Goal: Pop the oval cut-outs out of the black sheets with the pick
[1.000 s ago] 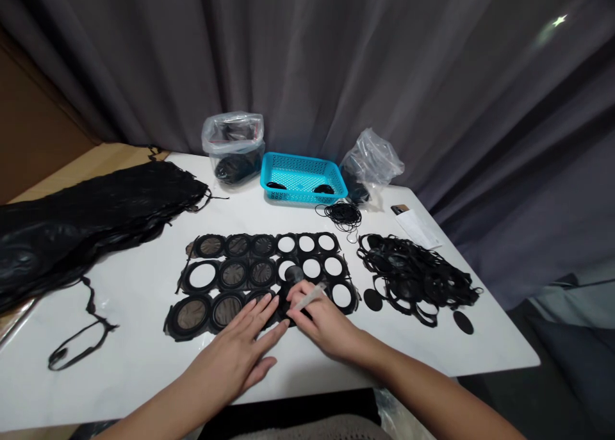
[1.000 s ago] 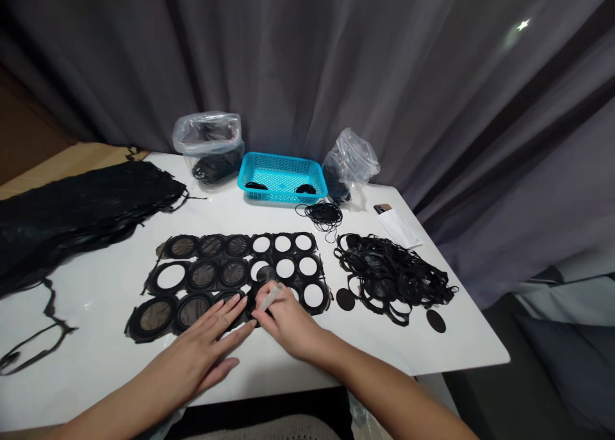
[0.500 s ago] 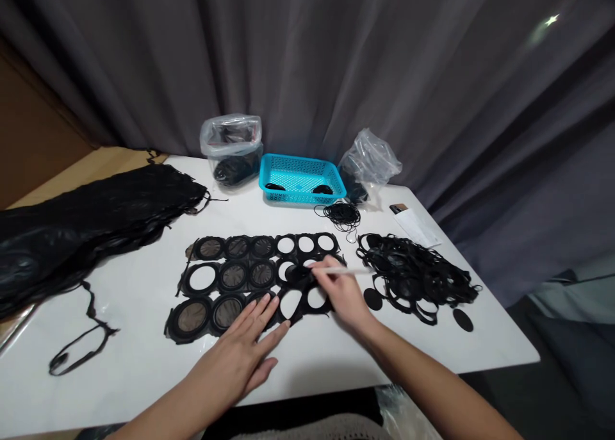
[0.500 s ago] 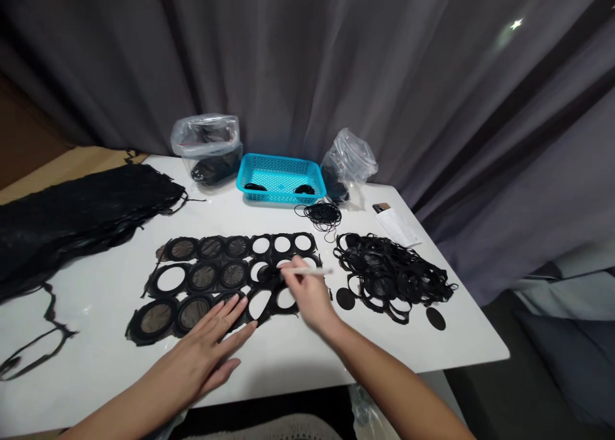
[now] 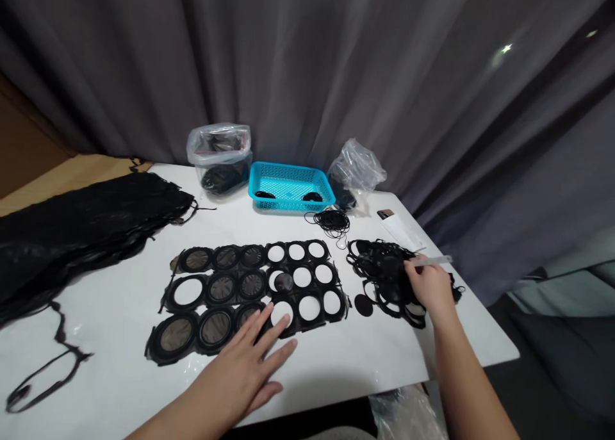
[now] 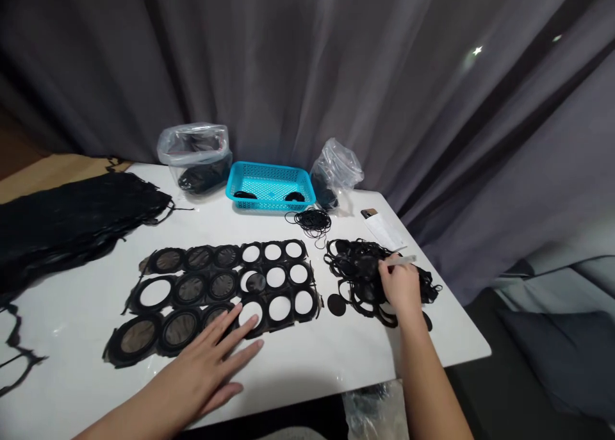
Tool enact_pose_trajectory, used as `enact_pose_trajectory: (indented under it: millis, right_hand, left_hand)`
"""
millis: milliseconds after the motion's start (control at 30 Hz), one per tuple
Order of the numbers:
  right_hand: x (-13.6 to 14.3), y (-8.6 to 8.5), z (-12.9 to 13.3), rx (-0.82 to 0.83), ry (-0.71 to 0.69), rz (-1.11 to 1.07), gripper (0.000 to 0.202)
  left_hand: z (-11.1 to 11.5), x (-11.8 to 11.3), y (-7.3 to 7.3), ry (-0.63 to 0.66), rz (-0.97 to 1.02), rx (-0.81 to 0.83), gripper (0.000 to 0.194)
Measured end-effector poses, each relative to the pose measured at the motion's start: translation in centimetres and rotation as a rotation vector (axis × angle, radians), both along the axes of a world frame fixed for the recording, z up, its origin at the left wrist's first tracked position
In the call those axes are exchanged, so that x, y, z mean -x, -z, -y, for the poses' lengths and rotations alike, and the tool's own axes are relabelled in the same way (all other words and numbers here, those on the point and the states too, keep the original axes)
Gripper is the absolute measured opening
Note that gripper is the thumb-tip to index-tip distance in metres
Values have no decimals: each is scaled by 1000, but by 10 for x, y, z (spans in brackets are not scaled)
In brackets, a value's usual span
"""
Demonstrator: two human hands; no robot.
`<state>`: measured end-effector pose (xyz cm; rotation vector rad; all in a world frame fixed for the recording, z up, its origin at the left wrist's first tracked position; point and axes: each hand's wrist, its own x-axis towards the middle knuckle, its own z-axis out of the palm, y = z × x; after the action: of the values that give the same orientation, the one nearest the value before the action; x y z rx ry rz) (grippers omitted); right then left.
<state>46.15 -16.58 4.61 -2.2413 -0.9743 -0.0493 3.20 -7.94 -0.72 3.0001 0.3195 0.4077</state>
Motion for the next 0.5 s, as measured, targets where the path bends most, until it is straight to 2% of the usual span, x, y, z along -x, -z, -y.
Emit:
enact_pose_trajectory:
  millis: [100,200,233,300,367,500]
  right_hand:
    - [0,-5,3,-8,29,234,35]
    - [29,-12,-8,-151,24,196,31]
    - [44,-14,-16,-192,-45,105,28]
    - [78,-14,-34,-223,-283,-174,24]
    - [110,-10,-53,-156,-535,-401,22]
    - [151,4,-77,-10,-793,-502,15]
  left_hand:
    - [5,5,-12,44,-22,33,64]
    - [5,20,-24,-6,3,70,50]
    - [3,27,-26,-45,22,63,46]
    - [0,39,-25,-134,57,23,42]
    - [-3,51,-21,-202,75,-21,41]
    - [-5,66,-13,-241,88,-75,40]
